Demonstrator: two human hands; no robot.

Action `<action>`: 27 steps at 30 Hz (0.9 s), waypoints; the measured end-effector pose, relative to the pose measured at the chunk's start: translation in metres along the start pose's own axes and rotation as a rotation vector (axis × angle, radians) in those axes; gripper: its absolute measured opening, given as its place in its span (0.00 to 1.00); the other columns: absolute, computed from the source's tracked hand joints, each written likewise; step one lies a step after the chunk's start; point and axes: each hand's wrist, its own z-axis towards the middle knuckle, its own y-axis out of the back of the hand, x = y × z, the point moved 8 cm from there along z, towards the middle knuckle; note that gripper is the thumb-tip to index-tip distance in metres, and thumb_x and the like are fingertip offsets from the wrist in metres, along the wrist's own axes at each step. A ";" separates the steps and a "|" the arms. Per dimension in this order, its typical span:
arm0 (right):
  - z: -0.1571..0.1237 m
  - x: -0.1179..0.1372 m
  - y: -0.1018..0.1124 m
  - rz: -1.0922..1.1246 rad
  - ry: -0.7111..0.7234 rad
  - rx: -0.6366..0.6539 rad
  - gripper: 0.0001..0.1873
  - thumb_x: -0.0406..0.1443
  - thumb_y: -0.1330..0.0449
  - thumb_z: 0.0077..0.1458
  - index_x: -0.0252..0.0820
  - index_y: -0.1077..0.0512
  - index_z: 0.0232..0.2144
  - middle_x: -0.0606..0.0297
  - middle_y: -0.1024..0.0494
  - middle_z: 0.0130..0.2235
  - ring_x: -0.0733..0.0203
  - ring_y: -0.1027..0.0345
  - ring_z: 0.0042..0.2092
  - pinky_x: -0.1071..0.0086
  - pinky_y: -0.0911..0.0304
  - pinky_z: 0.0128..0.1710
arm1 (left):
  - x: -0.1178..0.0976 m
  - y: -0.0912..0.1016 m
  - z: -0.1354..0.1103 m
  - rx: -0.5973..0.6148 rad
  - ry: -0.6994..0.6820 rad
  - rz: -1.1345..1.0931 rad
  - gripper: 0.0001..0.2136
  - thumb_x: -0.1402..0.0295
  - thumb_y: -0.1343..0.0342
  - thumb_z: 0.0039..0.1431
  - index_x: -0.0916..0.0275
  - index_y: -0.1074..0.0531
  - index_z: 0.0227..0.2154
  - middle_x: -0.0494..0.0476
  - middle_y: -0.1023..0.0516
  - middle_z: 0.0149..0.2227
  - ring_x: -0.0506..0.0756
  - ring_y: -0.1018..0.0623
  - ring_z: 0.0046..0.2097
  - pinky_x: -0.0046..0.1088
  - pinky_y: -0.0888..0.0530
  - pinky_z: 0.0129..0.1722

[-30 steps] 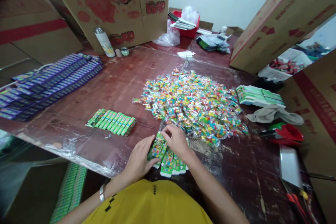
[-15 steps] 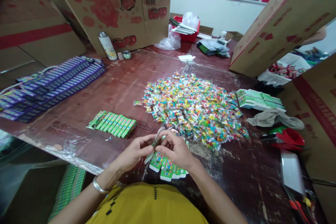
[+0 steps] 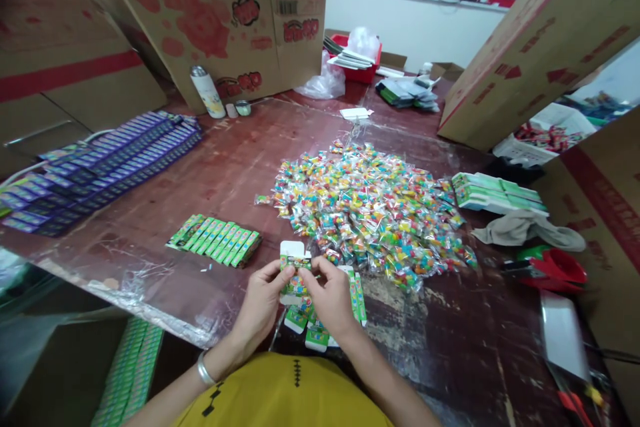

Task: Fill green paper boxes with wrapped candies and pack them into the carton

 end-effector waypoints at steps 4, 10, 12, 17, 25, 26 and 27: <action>0.002 -0.007 0.000 0.051 0.016 -0.095 0.07 0.38 0.40 0.58 0.41 0.29 0.31 0.72 0.34 0.25 0.66 0.41 0.27 0.73 0.44 0.27 | -0.016 0.008 -0.004 -0.117 -0.185 0.161 0.19 0.68 0.37 0.52 0.61 0.29 0.48 0.53 0.23 0.36 0.51 0.24 0.37 0.24 0.28 0.38; 0.006 -0.012 -0.003 0.100 0.071 -0.105 0.18 0.38 0.40 0.58 0.45 0.31 0.51 0.65 0.28 0.37 0.61 0.34 0.36 0.68 0.37 0.37 | -0.023 0.003 -0.010 0.042 -0.197 0.323 0.24 0.67 0.42 0.57 0.57 0.35 0.57 0.59 0.26 0.53 0.57 0.24 0.48 0.31 0.27 0.47; 0.006 -0.010 -0.006 0.097 0.082 -0.061 0.14 0.38 0.41 0.58 0.44 0.31 0.47 0.67 0.29 0.34 0.62 0.35 0.33 0.70 0.38 0.33 | -0.026 0.002 -0.008 0.120 -0.188 0.354 0.20 0.67 0.42 0.58 0.58 0.33 0.54 0.59 0.25 0.52 0.58 0.25 0.50 0.32 0.28 0.48; 0.010 0.004 -0.006 0.005 0.127 0.017 0.06 0.37 0.41 0.59 0.43 0.30 0.31 0.66 0.29 0.34 0.61 0.34 0.36 0.71 0.39 0.33 | -0.035 -0.005 -0.004 0.316 -0.176 0.396 0.12 0.70 0.45 0.59 0.61 0.29 0.46 0.59 0.25 0.48 0.57 0.25 0.48 0.33 0.29 0.49; 0.021 0.013 -0.004 0.197 0.134 0.025 0.06 0.35 0.37 0.55 0.45 0.32 0.34 0.66 0.27 0.34 0.59 0.32 0.37 0.67 0.36 0.39 | -0.041 -0.001 -0.004 0.161 -0.193 0.276 0.12 0.74 0.43 0.57 0.58 0.37 0.42 0.51 0.29 0.40 0.51 0.26 0.42 0.25 0.29 0.42; 0.023 0.015 -0.006 0.199 0.138 0.065 0.06 0.36 0.36 0.54 0.44 0.32 0.32 0.67 0.28 0.32 0.60 0.32 0.36 0.68 0.37 0.38 | -0.041 -0.002 -0.005 0.173 -0.184 0.280 0.12 0.74 0.43 0.57 0.58 0.37 0.42 0.51 0.28 0.39 0.51 0.26 0.42 0.25 0.29 0.41; 0.024 0.018 -0.008 0.193 0.134 0.109 0.07 0.36 0.36 0.54 0.43 0.32 0.29 0.67 0.28 0.31 0.61 0.33 0.34 0.68 0.37 0.36 | -0.042 -0.003 -0.005 0.184 -0.178 0.287 0.12 0.74 0.43 0.57 0.58 0.37 0.42 0.51 0.28 0.39 0.50 0.26 0.42 0.24 0.29 0.41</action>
